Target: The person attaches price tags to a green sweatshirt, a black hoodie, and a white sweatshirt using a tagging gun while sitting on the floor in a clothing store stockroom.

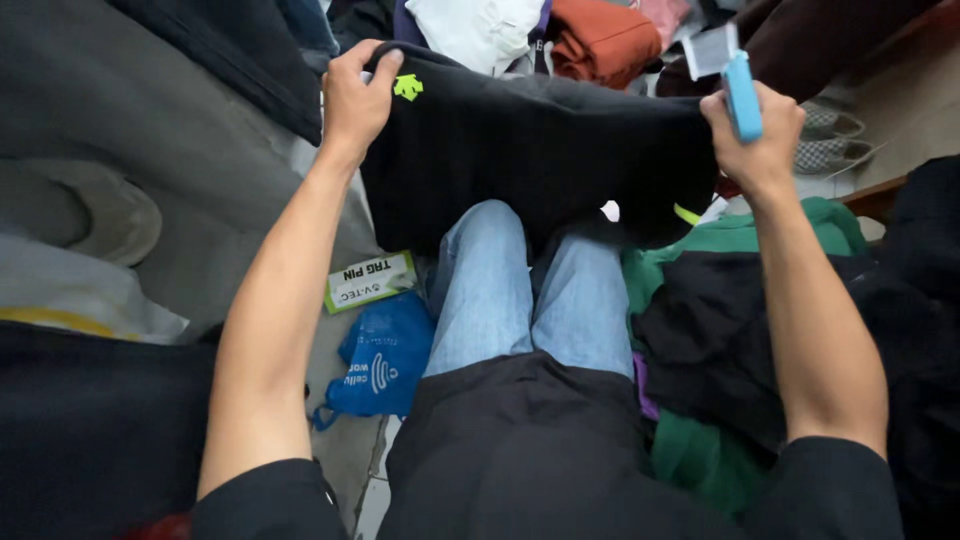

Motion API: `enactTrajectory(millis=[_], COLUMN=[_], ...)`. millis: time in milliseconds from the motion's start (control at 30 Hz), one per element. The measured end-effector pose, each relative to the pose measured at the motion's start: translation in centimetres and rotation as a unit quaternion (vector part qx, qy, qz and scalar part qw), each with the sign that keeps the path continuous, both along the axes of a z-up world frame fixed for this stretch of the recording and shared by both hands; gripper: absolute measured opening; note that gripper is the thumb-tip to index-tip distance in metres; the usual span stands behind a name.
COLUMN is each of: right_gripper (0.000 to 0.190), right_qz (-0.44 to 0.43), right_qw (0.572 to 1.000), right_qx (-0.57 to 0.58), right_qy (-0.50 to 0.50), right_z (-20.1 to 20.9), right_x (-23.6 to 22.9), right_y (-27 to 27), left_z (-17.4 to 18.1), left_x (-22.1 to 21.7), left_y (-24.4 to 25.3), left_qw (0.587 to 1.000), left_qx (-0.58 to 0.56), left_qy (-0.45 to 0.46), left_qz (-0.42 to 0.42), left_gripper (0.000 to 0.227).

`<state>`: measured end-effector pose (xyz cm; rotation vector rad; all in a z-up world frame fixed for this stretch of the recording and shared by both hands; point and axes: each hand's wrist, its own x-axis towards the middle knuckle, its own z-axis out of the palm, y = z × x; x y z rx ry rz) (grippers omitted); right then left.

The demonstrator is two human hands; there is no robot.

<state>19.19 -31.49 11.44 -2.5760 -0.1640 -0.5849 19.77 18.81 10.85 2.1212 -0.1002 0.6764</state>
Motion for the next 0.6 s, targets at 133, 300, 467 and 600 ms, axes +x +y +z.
enactTrajectory(millis=[133, 300, 467, 600], right_gripper=[0.024, 0.029, 0.037, 0.022], right_qz=[0.009, 0.038, -0.093, -0.216], right_qw=[1.0, 0.985, 0.956, 0.823], right_qx=[0.01, -0.086, -0.175, -0.433], right_qy=[-0.024, -0.147, -0.216, -0.298], right_z=[-0.3, -1.0, 3.7, 7.3], right_x=[-1.5, 3.5, 8.7, 8.5], right_y=[-0.4, -2.3, -1.0, 2.4], left_z=[-0.2, -0.1, 3.0, 5.7], left_x=[-0.8, 3.7, 9.1, 11.5], left_y=[0.8, 1.2, 0.6, 1.1], left_qw=[0.999, 0.994, 0.988, 0.982], left_qx=[0.006, 0.063, 0.054, 0.089], left_qy=[-0.004, -0.082, -0.144, -0.166], left_qz=[-0.037, -0.026, 0.004, 0.017], left_gripper=[0.019, 0.018, 0.022, 0.021])
